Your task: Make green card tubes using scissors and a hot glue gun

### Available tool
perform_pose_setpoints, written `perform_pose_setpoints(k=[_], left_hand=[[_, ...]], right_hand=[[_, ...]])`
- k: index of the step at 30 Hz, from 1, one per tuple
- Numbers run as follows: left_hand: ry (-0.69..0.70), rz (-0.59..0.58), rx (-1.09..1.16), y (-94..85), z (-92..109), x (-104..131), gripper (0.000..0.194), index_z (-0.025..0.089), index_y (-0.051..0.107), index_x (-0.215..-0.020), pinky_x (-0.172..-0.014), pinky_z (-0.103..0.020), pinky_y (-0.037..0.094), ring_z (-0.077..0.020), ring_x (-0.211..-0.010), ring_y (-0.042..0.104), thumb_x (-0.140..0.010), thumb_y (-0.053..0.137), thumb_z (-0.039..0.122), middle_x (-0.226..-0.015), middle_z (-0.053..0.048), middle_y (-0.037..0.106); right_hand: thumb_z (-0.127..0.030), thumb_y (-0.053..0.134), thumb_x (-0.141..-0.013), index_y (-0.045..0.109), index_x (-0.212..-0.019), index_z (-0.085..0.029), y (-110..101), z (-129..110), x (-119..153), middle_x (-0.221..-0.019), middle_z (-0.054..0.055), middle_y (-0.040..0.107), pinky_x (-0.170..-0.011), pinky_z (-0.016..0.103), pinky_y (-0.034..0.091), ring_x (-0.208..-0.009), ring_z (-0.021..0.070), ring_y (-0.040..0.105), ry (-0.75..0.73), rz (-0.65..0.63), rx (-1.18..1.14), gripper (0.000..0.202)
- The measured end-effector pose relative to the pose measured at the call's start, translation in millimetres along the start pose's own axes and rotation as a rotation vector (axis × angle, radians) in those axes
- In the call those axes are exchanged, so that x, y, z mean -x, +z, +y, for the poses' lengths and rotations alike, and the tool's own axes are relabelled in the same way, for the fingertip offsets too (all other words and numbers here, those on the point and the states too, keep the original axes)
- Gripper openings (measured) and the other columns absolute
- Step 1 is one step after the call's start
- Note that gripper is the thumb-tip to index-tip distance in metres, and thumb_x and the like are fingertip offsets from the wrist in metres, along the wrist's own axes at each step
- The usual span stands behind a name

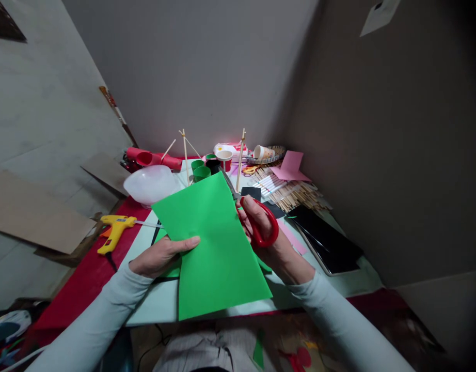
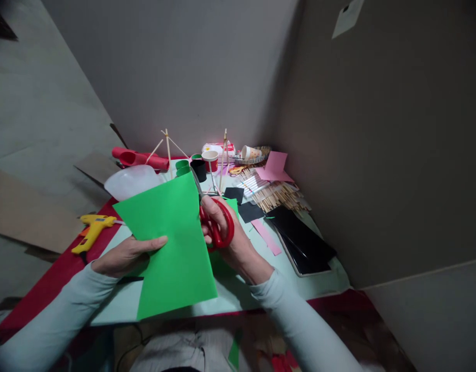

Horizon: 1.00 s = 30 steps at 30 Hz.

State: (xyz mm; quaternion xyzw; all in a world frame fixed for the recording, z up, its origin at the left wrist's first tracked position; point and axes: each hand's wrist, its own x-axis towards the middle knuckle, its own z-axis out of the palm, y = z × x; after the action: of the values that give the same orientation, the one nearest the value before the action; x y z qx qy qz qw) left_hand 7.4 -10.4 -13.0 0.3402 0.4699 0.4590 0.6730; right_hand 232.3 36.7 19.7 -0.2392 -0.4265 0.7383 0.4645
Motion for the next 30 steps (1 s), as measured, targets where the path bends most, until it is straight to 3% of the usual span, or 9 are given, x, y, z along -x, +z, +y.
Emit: perform_pose_setpoints(k=[3,8,11,15,17,19,22,26,30], left_hand=[[0.003,-0.012,0.002,0.2,1,2,0.058,0.017,0.076,-0.121,-0.111,-0.049,0.056,-0.0366,-0.124,0.07,-0.069,0.094,0.034,-0.13,-0.013,0.077],[-0.023,0.002,-0.021,3.4,-1,8,0.059,0.018,0.076,-0.119,-0.098,-0.046,0.063,-0.0355,-0.112,0.076,-0.065,0.096,0.031,-0.121,-0.014,0.08],[-0.037,0.029,-0.031,0.3,4,14,0.055,0.017,0.077,-0.115,-0.091,-0.042,0.066,-0.0346,-0.106,0.078,-0.065,0.096,0.029,-0.115,-0.014,0.082],[0.048,0.117,-0.031,-18.5,23,19,0.05,0.02,0.076,-0.114,-0.087,-0.034,0.067,-0.0317,-0.111,0.077,-0.068,0.094,0.028,-0.122,-0.01,0.08],[0.14,0.222,-0.072,-32.2,35,19,0.051,0.019,0.076,-0.114,-0.083,-0.031,0.068,-0.032,-0.109,0.077,-0.066,0.094,0.025,-0.12,-0.01,0.081],[0.244,0.339,-0.094,-44.9,48,17,0.049,0.018,0.076,-0.11,-0.078,-0.028,0.068,-0.0301,-0.106,0.078,-0.065,0.094,0.021,-0.113,-0.007,0.083],[0.343,0.428,-0.088,-55.7,60,9,0.046,0.019,0.075,-0.11,-0.078,-0.025,0.068,-0.0244,-0.102,0.078,-0.067,0.092,0.018,-0.107,0.001,0.085],[0.377,0.423,-0.087,-47.5,58,-8,0.054,0.021,0.075,-0.109,-0.081,-0.025,0.066,-0.0228,-0.099,0.078,-0.06,0.096,0.024,-0.105,0.001,0.084],[0.27,0.324,-0.145,-18.2,37,-27,0.055,0.016,0.077,-0.102,-0.073,-0.036,0.067,-0.028,-0.083,0.079,-0.054,0.098,0.03,-0.1,-0.009,0.084]], right_hand=[[-0.066,0.076,-0.081,0.062,-0.077,-0.023,3,1,-2,-0.063,-0.004,0.051,-0.042,0.02,0.032,-0.051,0.0088,0.041,0.029,-0.027,-0.022,0.046],[-0.064,0.081,-0.074,0.046,-0.069,-0.022,7,-1,-8,-0.056,-0.011,0.035,-0.037,0.017,0.019,-0.044,0.0035,0.022,0.019,-0.026,0.017,0.054],[-0.07,0.072,-0.078,0.042,-0.075,-0.024,0,-16,-7,-0.061,-0.01,0.039,-0.039,0.017,0.023,-0.045,0.0041,0.025,-0.057,0.007,0.138,0.055],[-0.057,0.063,-0.092,0.042,-0.099,-0.028,-33,-42,1,-0.072,-0.006,0.056,-0.052,0.022,0.036,-0.055,0.0113,0.048,-0.25,0.139,0.688,0.037],[-0.042,0.064,-0.094,0.045,-0.101,-0.026,-55,-47,5,-0.072,-0.003,0.059,-0.056,0.025,0.033,-0.058,0.0141,0.051,-0.244,0.179,1.252,0.026],[-0.026,0.063,-0.091,0.051,-0.099,-0.022,-75,-42,9,-0.073,0.002,0.062,-0.057,0.029,0.026,-0.061,0.0175,0.052,-0.194,0.203,1.591,0.015],[-0.012,0.06,-0.088,0.057,-0.098,-0.016,-96,-27,13,-0.086,0.013,0.067,-0.06,0.032,0.023,-0.072,0.0236,0.058,-0.144,0.199,1.758,0.011],[-0.008,0.056,-0.089,0.061,-0.099,-0.012,-105,-20,13,-0.101,0.023,0.069,-0.069,0.035,0.032,-0.091,0.0315,0.062,-0.127,0.173,1.845,0.012],[-0.019,0.057,-0.097,0.062,-0.102,-0.012,-89,-34,6,-0.101,0.02,0.071,-0.077,0.036,0.04,-0.092,0.0302,0.065,-0.149,0.114,1.77,0.01]])
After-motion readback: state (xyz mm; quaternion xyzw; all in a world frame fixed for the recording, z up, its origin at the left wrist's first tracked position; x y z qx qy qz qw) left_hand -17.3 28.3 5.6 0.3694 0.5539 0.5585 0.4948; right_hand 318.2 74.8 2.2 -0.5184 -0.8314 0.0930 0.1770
